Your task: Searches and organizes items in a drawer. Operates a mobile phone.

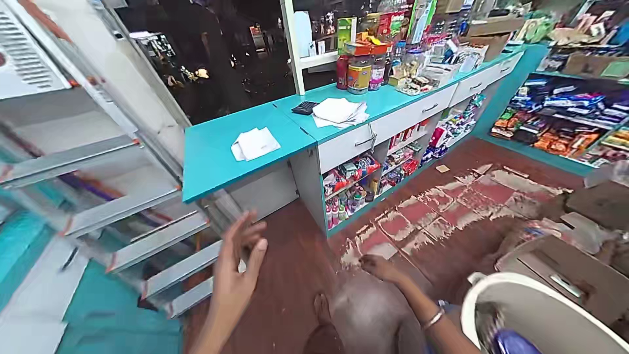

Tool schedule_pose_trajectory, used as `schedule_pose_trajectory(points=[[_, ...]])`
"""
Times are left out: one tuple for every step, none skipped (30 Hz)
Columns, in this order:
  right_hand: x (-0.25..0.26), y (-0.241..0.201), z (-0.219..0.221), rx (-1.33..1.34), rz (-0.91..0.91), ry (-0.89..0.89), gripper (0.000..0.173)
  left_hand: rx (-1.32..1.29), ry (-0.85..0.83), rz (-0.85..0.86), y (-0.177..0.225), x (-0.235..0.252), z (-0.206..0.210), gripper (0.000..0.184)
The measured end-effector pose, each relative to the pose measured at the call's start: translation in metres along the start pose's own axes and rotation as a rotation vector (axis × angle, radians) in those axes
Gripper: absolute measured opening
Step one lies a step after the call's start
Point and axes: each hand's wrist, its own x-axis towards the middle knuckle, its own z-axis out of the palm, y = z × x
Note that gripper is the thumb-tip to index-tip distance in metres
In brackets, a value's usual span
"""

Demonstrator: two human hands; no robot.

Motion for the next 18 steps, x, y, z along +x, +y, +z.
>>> schedule_pose_trajectory(points=[[0.04,-0.019,-0.037,-0.023,-0.046,0.081,0.041,0.04,-0.022,-0.124,-0.054,-0.009,0.019,0.061],[0.079,-0.037,-0.077,-0.059,-0.093,0.17,0.043,0.068,-0.054,-0.227,-0.103,-0.016,0.037,0.058],[0.117,-0.051,-0.115,-0.086,-0.113,0.26,0.047,0.084,-0.083,-0.313,-0.146,-0.019,0.056,0.055],[0.152,-0.059,-0.149,-0.112,-0.114,0.348,0.052,0.089,-0.108,-0.392,-0.18,-0.022,0.074,0.052],[0.194,-0.071,-0.19,-0.14,-0.12,0.447,0.057,0.084,-0.113,-0.434,-0.215,-0.009,0.093,0.049],[0.234,-0.079,-0.229,-0.172,-0.115,0.534,0.062,0.082,-0.097,-0.457,-0.245,0.009,0.115,0.047],[0.263,-0.08,-0.256,-0.195,-0.085,0.575,0.067,0.081,-0.088,-0.478,-0.261,0.023,0.135,0.046],[0.289,-0.082,-0.276,-0.221,-0.04,0.593,0.071,0.09,-0.092,-0.479,-0.269,0.044,0.15,0.045],[0.312,-0.089,-0.298,-0.259,0.012,0.591,0.073,0.091,-0.107,-0.449,-0.273,0.075,0.163,0.044],[0.329,-0.097,-0.318,-0.299,0.07,0.561,0.075,0.095,-0.129,-0.399,-0.278,0.108,0.176,0.043],[0.339,-0.102,-0.332,-0.331,0.133,0.518,0.074,0.106,-0.16,-0.345,-0.282,0.137,0.188,0.042],[0.343,-0.103,-0.344,-0.379,0.18,0.481,0.069,0.118,-0.209,-0.307,-0.288,0.162,0.199,0.041],[0.343,-0.101,-0.352,-0.426,0.205,0.439,0.063,0.133,-0.272,-0.284,-0.293,0.182,0.208,0.042],[0.339,-0.095,-0.354,-0.463,0.215,0.398,0.059,0.155,-0.333,-0.267,-0.297,0.196,0.214,0.043],[0.335,-0.087,-0.354,-0.476,0.202,0.387,0.058,0.181,-0.384,-0.254,-0.3,0.207,0.219,0.044],[0.332,-0.08,-0.354,-0.465,0.159,0.416,0.061,0.202,-0.399,-0.226,-0.304,0.218,0.223,0.046],[0.328,-0.071,-0.349,-0.418,0.105,0.472,0.067,0.216,-0.384,-0.193,-0.307,0.225,0.226,0.046],[0.322,-0.061,-0.343,-0.366,0.05,0.531,0.072,0.209,-0.349,-0.174,-0.307,0.227,0.227,0.046]])
